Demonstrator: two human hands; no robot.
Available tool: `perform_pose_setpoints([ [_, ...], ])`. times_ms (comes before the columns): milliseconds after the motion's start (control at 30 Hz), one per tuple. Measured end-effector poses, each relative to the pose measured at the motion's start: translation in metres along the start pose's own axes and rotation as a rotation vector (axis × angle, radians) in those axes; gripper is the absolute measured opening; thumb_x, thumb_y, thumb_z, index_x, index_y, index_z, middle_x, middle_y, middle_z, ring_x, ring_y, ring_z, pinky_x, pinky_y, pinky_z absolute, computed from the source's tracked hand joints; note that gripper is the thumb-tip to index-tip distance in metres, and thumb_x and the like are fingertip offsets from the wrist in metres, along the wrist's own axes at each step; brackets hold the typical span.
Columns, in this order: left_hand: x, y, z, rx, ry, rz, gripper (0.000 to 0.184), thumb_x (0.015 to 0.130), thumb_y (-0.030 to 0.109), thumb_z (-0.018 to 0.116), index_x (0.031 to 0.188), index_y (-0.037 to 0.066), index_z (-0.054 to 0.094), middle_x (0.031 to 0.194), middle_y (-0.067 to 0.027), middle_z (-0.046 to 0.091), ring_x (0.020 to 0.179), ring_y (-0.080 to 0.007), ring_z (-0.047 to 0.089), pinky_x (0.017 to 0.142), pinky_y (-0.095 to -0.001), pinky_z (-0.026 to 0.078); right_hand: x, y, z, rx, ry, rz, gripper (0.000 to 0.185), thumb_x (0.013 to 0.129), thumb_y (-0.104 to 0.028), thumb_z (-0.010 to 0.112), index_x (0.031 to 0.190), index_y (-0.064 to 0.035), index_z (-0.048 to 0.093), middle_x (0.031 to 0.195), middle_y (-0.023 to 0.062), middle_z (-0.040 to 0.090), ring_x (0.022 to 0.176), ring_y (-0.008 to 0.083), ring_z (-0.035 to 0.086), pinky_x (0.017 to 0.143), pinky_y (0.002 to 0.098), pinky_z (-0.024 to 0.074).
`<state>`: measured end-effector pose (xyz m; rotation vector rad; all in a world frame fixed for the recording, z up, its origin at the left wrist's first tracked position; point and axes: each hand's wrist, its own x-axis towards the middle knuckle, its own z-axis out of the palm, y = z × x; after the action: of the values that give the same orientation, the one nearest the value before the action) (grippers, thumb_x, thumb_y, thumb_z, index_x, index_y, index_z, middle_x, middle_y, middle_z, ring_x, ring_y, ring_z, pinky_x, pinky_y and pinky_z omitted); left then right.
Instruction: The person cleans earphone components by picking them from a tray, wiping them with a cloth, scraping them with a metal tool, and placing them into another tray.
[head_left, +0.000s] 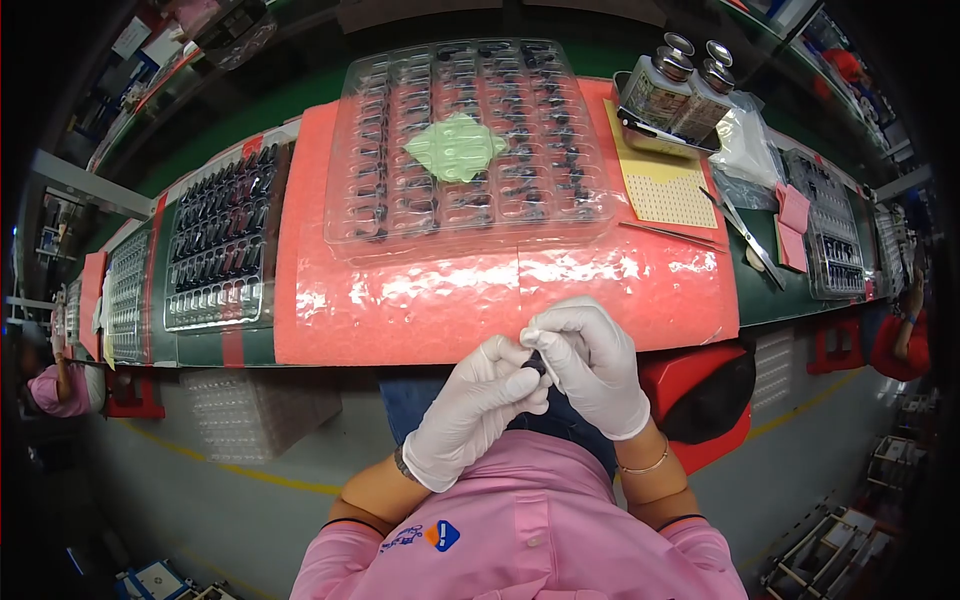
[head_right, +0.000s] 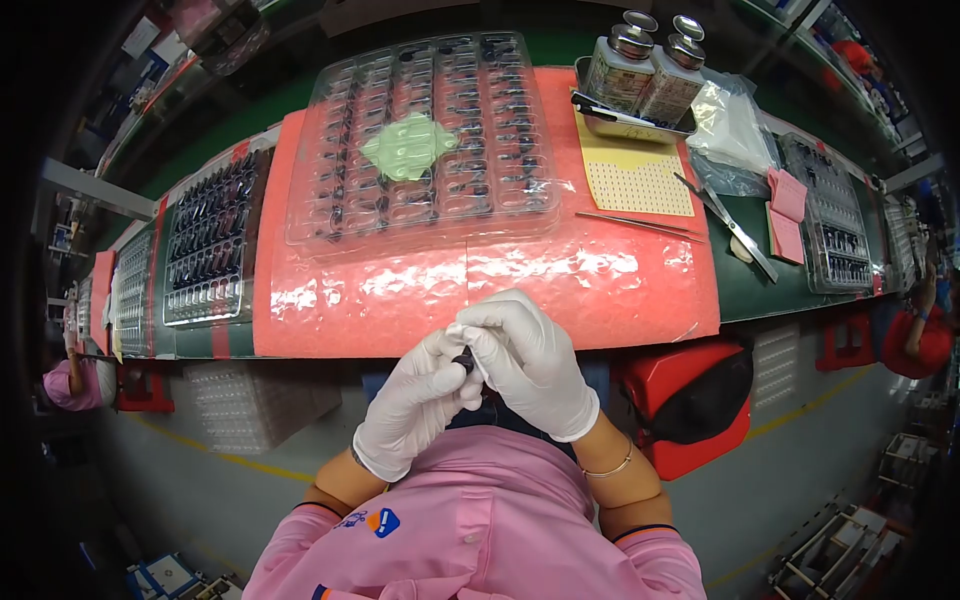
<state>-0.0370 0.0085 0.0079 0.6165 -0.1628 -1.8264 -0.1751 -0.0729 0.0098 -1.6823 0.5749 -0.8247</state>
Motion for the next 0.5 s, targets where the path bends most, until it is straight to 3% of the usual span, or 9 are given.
perform_pose_setpoints([
  [100,0.001,-0.008,0.000,0.028,-0.009,0.041,0.025,0.079,0.004,0.059,0.101,0.005,0.047,0.096,-0.0116,0.054,0.078,-0.0138,0.052,0.072,-0.0261,0.044,0.001,0.003,0.005,-0.280,0.291,-0.111,0.009,0.085,-0.002,0.051,0.093,0.0012,0.051,0.086,0.0070,0.051,0.054,0.0057,0.048,0.053,0.0221,0.0476],
  [133,0.002,-0.009,0.001,0.031,-0.010,0.043,0.025,0.079,0.004,0.059,0.101,0.005,0.047,0.096,-0.0116,0.054,0.078,-0.0138,0.052,0.072,-0.0261,0.044,0.001,0.003,0.004,-0.278,0.292,-0.114,0.009,0.085,-0.002,0.051,0.093,0.0012,0.051,0.086,0.0070,0.051,0.054,0.0057,0.048,0.053,0.0221,0.0476],
  [233,0.002,-0.013,0.004,0.248,-0.018,0.248,0.027,0.077,0.002,0.061,0.101,0.005,0.048,0.097,-0.0119,0.055,0.081,-0.0145,0.053,0.075,-0.0270,0.045,0.000,0.000,-0.002,0.260,0.476,0.134,0.009,0.085,-0.004,0.051,0.092,0.0007,0.051,0.080,0.0056,0.052,0.052,0.0051,0.047,0.055,0.0234,0.0493],
  [400,0.003,-0.012,0.002,0.299,0.025,0.273,0.029,0.076,0.000,0.062,0.101,0.005,0.049,0.100,-0.0122,0.055,0.085,-0.0156,0.055,0.078,-0.0279,0.045,-0.008,0.000,-0.007,0.274,0.446,0.121,0.011,0.085,-0.005,0.052,0.093,0.0013,0.051,0.076,0.0044,0.052,0.051,0.0049,0.047,0.057,0.0243,0.0507],
  [500,0.006,-0.013,0.000,0.306,0.043,0.287,0.028,0.076,-0.001,0.062,0.101,0.004,0.049,0.101,-0.0123,0.056,0.087,-0.0162,0.055,0.080,-0.0282,0.045,-0.011,-0.005,-0.006,0.381,0.474,0.238,0.012,0.083,-0.005,0.054,0.092,0.0019,0.050,0.076,0.0046,0.052,0.051,0.0056,0.048,0.057,0.0249,0.0506],
])
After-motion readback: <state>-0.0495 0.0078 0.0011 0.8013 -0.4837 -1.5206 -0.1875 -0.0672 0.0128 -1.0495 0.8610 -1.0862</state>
